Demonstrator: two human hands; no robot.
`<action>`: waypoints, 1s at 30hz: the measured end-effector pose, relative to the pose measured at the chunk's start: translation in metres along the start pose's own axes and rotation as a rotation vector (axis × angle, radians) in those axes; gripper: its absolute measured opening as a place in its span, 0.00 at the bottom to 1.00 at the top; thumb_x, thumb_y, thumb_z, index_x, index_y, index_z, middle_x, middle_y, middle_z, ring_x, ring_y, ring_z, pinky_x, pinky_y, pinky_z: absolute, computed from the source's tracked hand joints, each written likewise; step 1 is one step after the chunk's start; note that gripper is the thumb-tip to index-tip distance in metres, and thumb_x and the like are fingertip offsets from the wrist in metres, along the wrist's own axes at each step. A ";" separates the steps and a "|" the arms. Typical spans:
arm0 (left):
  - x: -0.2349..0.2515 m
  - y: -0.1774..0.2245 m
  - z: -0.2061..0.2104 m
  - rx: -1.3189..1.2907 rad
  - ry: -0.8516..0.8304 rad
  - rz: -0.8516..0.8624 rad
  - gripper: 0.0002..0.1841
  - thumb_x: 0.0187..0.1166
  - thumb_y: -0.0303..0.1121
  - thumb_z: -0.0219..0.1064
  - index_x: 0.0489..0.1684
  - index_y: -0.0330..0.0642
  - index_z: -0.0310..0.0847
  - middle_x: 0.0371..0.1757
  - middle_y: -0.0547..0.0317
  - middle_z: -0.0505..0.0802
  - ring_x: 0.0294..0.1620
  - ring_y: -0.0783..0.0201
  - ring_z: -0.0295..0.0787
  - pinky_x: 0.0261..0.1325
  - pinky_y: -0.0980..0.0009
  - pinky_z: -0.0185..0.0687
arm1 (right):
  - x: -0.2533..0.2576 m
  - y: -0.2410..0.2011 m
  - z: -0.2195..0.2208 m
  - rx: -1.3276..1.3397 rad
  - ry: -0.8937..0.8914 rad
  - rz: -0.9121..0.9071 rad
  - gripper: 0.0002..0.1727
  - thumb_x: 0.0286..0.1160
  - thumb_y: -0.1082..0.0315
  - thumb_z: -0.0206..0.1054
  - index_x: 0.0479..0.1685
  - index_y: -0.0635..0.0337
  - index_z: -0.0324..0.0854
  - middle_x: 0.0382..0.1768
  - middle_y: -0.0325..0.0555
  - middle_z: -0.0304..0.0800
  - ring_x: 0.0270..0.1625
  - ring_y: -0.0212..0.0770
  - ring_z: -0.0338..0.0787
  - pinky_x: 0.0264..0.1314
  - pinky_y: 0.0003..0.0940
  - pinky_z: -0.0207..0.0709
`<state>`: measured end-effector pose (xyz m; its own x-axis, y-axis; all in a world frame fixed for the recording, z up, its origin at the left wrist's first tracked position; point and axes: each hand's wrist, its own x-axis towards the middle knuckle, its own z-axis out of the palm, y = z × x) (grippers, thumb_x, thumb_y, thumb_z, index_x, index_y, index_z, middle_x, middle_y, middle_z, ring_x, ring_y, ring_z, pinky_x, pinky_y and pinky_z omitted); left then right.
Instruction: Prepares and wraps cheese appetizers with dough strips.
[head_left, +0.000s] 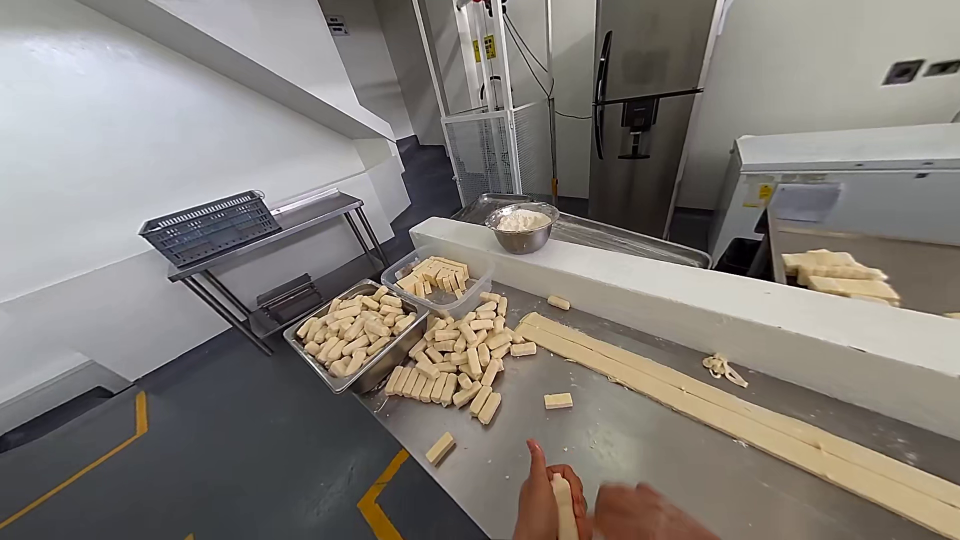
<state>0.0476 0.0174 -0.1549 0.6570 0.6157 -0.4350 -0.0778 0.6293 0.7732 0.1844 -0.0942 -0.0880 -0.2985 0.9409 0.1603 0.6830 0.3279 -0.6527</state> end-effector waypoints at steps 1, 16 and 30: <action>-0.003 0.005 -0.001 -0.050 -0.010 -0.028 0.45 0.85 0.64 0.10 0.18 0.47 0.71 0.12 0.65 0.82 0.12 0.71 0.79 0.18 0.77 0.77 | 0.002 0.008 0.000 -0.031 0.066 0.067 0.39 0.54 0.52 0.87 0.62 0.71 0.84 0.58 0.69 0.87 0.61 0.68 0.87 0.62 0.68 0.77; -0.022 0.000 0.012 -0.214 -0.115 0.077 0.52 0.79 0.69 0.09 0.28 0.46 0.83 0.20 0.64 0.89 0.20 0.72 0.85 0.27 0.75 0.83 | 0.022 0.052 0.067 -0.027 0.587 -0.234 0.27 0.56 0.54 0.81 0.50 0.65 0.86 0.56 0.57 0.90 0.67 0.49 0.85 0.80 0.39 0.71; -0.019 0.001 0.012 -0.306 -0.057 -0.056 0.49 0.80 0.70 0.12 0.18 0.48 0.77 0.14 0.64 0.85 0.14 0.72 0.81 0.19 0.78 0.78 | 0.019 0.050 0.064 0.250 0.497 -0.163 0.45 0.49 0.69 0.83 0.74 0.78 0.70 0.56 0.62 0.91 0.64 0.51 0.89 0.76 0.38 0.76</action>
<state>0.0444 0.0010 -0.1401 0.7067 0.5539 -0.4402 -0.2568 0.7806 0.5699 0.1702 -0.0652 -0.1650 0.0037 0.8268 0.5625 0.4583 0.4986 -0.7358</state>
